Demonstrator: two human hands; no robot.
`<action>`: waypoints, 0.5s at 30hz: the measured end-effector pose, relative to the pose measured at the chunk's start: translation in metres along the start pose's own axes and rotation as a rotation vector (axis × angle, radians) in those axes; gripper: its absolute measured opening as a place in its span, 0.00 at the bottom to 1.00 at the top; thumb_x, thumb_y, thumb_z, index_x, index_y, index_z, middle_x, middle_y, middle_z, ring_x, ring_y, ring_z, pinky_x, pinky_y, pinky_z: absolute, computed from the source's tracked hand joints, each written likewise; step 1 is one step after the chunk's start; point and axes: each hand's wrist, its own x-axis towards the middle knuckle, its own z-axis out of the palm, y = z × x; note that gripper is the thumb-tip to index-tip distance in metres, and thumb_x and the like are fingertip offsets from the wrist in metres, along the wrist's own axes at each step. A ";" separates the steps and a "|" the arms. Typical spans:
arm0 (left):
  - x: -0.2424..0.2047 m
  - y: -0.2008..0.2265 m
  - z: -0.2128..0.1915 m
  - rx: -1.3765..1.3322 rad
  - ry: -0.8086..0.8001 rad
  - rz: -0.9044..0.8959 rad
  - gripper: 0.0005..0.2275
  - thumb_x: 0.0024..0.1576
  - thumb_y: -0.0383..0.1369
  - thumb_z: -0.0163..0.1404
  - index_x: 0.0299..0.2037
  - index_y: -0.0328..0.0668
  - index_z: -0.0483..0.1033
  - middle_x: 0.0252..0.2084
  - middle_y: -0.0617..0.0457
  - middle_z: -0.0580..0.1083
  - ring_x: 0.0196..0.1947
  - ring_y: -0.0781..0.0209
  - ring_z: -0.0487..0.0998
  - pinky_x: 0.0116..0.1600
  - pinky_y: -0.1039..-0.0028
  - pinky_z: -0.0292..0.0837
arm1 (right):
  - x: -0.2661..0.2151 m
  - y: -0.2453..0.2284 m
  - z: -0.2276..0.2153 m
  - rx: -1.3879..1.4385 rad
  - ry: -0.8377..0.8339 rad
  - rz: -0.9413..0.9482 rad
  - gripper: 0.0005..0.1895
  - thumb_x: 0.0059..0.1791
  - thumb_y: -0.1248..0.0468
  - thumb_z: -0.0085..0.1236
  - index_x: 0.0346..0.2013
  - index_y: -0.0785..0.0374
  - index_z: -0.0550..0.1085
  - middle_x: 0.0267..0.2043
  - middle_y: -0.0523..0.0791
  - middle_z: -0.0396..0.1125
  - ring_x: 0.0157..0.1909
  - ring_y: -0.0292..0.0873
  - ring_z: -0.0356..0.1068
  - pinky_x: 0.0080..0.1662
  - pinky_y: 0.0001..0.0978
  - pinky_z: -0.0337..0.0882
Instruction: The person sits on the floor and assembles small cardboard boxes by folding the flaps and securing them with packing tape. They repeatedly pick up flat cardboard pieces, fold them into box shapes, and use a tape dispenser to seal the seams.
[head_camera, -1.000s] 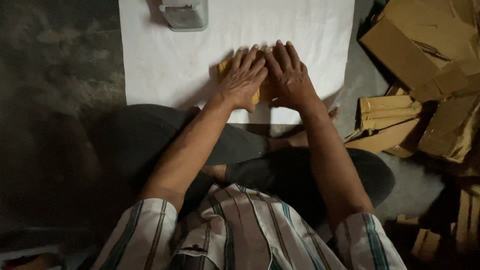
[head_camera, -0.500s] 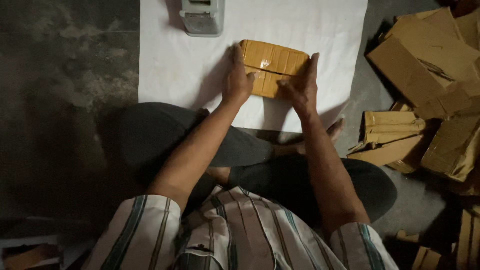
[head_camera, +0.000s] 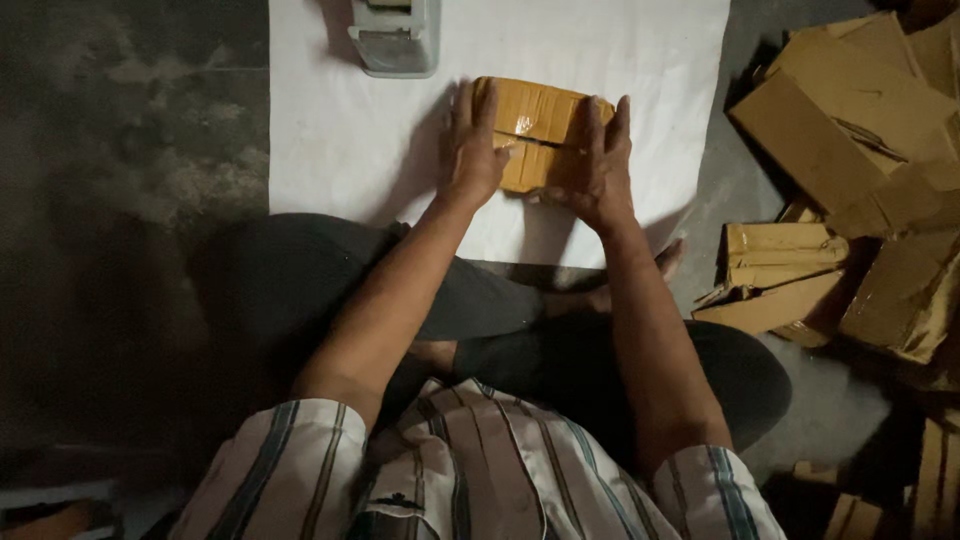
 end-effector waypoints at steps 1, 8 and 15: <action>0.003 0.004 -0.004 0.037 -0.069 -0.008 0.51 0.44 0.36 0.70 0.75 0.42 0.47 0.79 0.46 0.43 0.78 0.39 0.43 0.75 0.44 0.51 | 0.001 -0.004 -0.004 -0.073 -0.019 0.021 0.82 0.18 0.42 0.83 0.77 0.54 0.44 0.78 0.62 0.25 0.77 0.66 0.38 0.72 0.53 0.55; 0.021 0.021 -0.034 0.276 -0.482 0.187 0.69 0.23 0.53 0.77 0.77 0.58 0.42 0.79 0.44 0.31 0.76 0.31 0.24 0.71 0.26 0.39 | 0.004 -0.012 -0.018 -0.241 -0.018 -0.144 0.85 0.18 0.36 0.84 0.76 0.63 0.45 0.79 0.60 0.33 0.73 0.66 0.47 0.70 0.55 0.57; 0.026 0.016 -0.027 0.291 -0.423 0.183 0.70 0.23 0.56 0.75 0.77 0.66 0.37 0.78 0.44 0.40 0.76 0.30 0.33 0.72 0.26 0.38 | 0.016 -0.022 -0.024 -0.337 -0.058 -0.114 0.80 0.18 0.43 0.84 0.75 0.61 0.49 0.72 0.54 0.46 0.67 0.63 0.51 0.68 0.57 0.59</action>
